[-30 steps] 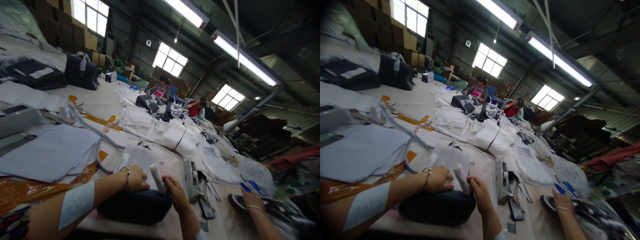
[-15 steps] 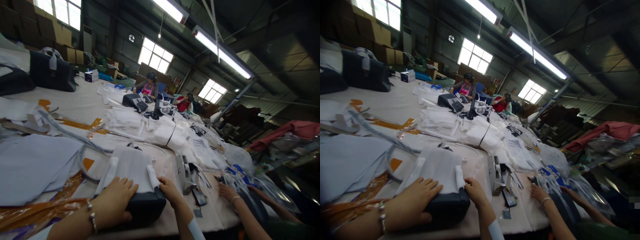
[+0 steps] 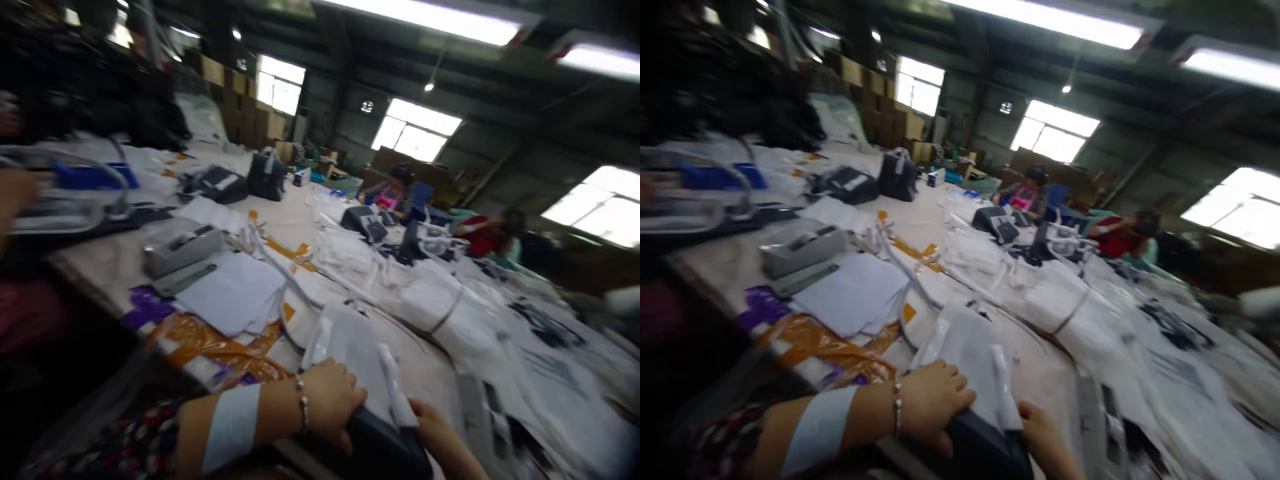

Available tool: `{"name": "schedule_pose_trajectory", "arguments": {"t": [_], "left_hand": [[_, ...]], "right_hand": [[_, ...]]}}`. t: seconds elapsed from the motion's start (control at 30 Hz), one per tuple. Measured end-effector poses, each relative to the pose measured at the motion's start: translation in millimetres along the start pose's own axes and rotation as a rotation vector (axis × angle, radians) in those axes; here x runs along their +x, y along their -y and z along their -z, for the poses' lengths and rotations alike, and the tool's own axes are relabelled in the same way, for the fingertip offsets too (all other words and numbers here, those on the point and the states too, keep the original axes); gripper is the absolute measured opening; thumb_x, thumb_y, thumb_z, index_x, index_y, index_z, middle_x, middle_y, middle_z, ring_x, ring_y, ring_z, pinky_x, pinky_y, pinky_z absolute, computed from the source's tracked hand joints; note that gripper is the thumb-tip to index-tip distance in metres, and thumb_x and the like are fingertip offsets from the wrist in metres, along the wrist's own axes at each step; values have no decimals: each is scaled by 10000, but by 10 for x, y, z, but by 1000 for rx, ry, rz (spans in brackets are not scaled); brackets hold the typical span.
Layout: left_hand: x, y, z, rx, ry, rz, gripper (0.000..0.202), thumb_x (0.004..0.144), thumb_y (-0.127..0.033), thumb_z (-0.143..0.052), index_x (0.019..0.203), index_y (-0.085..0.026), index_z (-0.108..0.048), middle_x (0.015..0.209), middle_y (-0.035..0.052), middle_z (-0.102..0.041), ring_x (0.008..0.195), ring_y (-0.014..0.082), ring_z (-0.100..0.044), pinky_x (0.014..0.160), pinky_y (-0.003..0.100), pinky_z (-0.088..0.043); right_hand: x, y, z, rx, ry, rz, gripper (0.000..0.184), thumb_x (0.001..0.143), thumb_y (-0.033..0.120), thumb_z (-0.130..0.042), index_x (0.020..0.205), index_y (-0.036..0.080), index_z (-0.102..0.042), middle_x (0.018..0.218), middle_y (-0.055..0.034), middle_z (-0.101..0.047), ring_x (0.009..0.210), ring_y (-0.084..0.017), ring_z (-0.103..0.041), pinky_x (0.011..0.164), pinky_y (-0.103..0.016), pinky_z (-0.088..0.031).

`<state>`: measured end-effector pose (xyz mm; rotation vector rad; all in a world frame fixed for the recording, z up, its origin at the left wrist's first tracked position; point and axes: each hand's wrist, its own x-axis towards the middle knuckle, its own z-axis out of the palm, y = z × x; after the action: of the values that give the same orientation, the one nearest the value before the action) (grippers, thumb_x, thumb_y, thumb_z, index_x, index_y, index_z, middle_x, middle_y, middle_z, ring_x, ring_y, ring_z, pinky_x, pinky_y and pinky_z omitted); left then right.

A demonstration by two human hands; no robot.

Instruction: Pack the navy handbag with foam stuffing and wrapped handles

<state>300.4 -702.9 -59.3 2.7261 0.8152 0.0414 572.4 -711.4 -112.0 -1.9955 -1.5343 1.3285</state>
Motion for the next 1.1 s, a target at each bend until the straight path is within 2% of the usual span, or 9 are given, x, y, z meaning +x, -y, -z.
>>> {"name": "schedule_pose_trajectory", "arguments": {"t": [0.17, 0.27, 0.5, 0.6, 0.7, 0.8, 0.9, 0.97, 1.1], "left_hand": [[30, 72, -85, 23, -58, 24, 665, 664, -686, -599, 1073, -162, -576, 958, 127, -632, 873, 285, -580, 795, 444, -462], [4, 57, -108, -4, -94, 31, 606, 643, -629, -668, 1038, -175, -590, 934, 120, -643, 853, 292, -592, 746, 434, -481], [61, 93, -33, -40, 8, 66, 480, 618, -493, -759, 959, -181, -629, 889, 97, -672, 789, 297, -629, 679, 413, -515], [63, 92, 8, -51, 20, 77, 462, 624, -471, -763, 962, -184, -634, 896, 91, -678, 805, 301, -637, 693, 417, -523], [57, 98, 42, -66, 32, 78, 448, 635, -459, -758, 967, -185, -636, 901, 92, -683, 816, 305, -643, 709, 423, -525], [70, 115, 51, -75, 43, 78, 437, 639, -450, -754, 966, -185, -638, 895, 90, -687, 813, 310, -648, 706, 426, -528], [101, 135, 30, -79, 46, 73, 416, 642, -442, -747, 955, -189, -642, 881, 84, -692, 807, 312, -651, 705, 428, -528], [114, 145, 13, -76, 42, 62, 395, 656, -439, -729, 951, -190, -644, 875, 82, -694, 802, 311, -654, 707, 429, -527], [107, 188, 45, -87, 70, 33, 435, 678, -481, -688, 991, -180, -655, 905, 100, -700, 829, 319, -656, 737, 429, -519]], "right_hand": [[-6, -28, -35, 375, 168, -56, 234, 604, 322, -620, 784, 201, -708, 778, -46, -692, 758, -227, -618, 705, -292, -437], [-132, 110, -138, 480, 145, -54, 206, 660, 283, -626, 819, 176, -701, 759, -39, -687, 704, -185, -609, 674, -256, -431], [-125, 169, -225, 625, 104, -33, 186, 696, 303, -621, 786, 144, -658, 675, -18, -637, 656, -147, -572, 629, -230, -413], [-73, 79, -194, 536, -34, -58, 194, 690, 341, -612, 721, 150, -600, 583, 19, -552, 563, -118, -495, 564, -228, -380], [2, 10, -94, 401, -296, -82, 240, 708, 396, -595, 723, 159, -560, 562, 44, -482, 509, -96, -421, 515, -224, -337], [1, 89, 0, 233, -436, 104, 317, 792, 441, -530, 917, 158, -598, 753, -15, -588, 677, -144, -537, 645, -267, -428], [-83, 359, -30, -27, -401, 373, 339, 857, 399, -474, 1080, 182, -607, 1067, -86, -621, 986, -203, -571, 893, -342, -435], [-124, 582, -125, -248, -318, 514, 344, 866, 348, -484, 1160, 210, -597, 1300, -90, -523, 1198, -212, -476, 1043, -366, -343], [-62, 883, -315, -596, -49, 554, 433, 869, 316, -496, 1281, 190, -535, 1412, -116, -429, 1303, -241, -389, 1097, -393, -289]]}}
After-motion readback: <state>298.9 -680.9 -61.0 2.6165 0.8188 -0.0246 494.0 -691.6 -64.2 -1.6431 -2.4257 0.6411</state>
